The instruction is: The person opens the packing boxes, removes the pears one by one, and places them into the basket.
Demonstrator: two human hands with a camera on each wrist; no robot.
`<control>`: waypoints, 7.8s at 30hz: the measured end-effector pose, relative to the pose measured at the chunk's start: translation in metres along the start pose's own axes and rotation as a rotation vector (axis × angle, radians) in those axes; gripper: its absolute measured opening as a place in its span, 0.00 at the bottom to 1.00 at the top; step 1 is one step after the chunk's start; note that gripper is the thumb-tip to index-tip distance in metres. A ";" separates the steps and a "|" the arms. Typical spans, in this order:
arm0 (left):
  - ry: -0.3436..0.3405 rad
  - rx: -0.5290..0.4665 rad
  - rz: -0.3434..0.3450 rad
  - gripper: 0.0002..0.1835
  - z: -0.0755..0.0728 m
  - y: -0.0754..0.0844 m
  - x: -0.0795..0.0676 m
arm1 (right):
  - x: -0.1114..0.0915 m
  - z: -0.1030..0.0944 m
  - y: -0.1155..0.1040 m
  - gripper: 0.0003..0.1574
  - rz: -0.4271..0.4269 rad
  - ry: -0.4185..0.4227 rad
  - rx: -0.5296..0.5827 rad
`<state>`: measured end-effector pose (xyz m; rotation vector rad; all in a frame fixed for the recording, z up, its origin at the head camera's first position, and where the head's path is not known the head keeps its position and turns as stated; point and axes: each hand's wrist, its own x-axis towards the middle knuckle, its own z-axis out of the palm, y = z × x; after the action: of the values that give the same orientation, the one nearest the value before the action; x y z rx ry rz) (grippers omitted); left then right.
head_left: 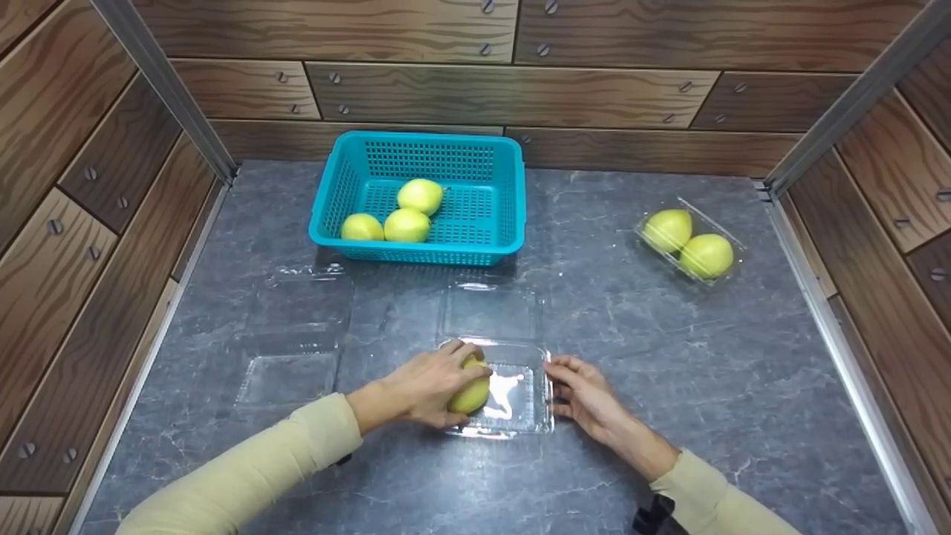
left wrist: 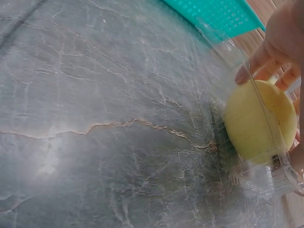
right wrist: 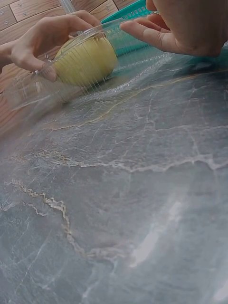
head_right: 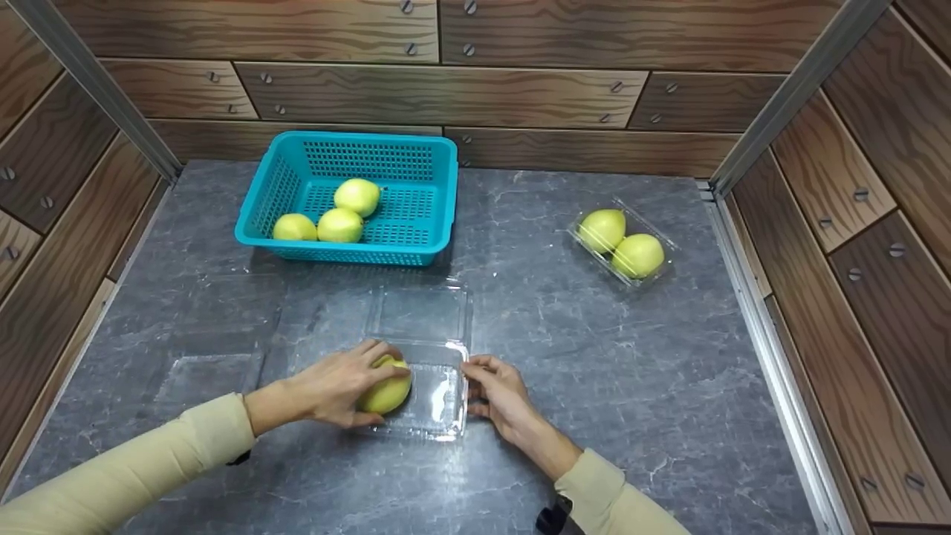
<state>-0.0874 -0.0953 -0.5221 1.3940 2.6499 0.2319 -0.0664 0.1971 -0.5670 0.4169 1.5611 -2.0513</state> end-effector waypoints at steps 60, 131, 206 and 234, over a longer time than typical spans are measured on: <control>0.098 -0.027 -0.046 0.36 -0.116 -0.037 0.052 | 0.000 -0.003 0.000 0.06 -0.005 0.007 -0.006; 0.175 -0.197 -0.559 0.37 -0.076 -0.181 0.125 | -0.003 -0.004 0.003 0.06 -0.019 -0.001 -0.021; 0.193 0.160 -0.118 0.33 -0.032 0.005 0.024 | 0.000 0.000 0.000 0.05 -0.012 0.012 -0.055; 0.278 0.298 0.184 0.22 -0.027 0.021 -0.074 | -0.001 0.001 -0.001 0.06 -0.022 0.019 -0.046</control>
<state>-0.0342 -0.1466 -0.4878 1.8222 2.8711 0.0514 -0.0655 0.1964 -0.5653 0.4051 1.6277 -2.0292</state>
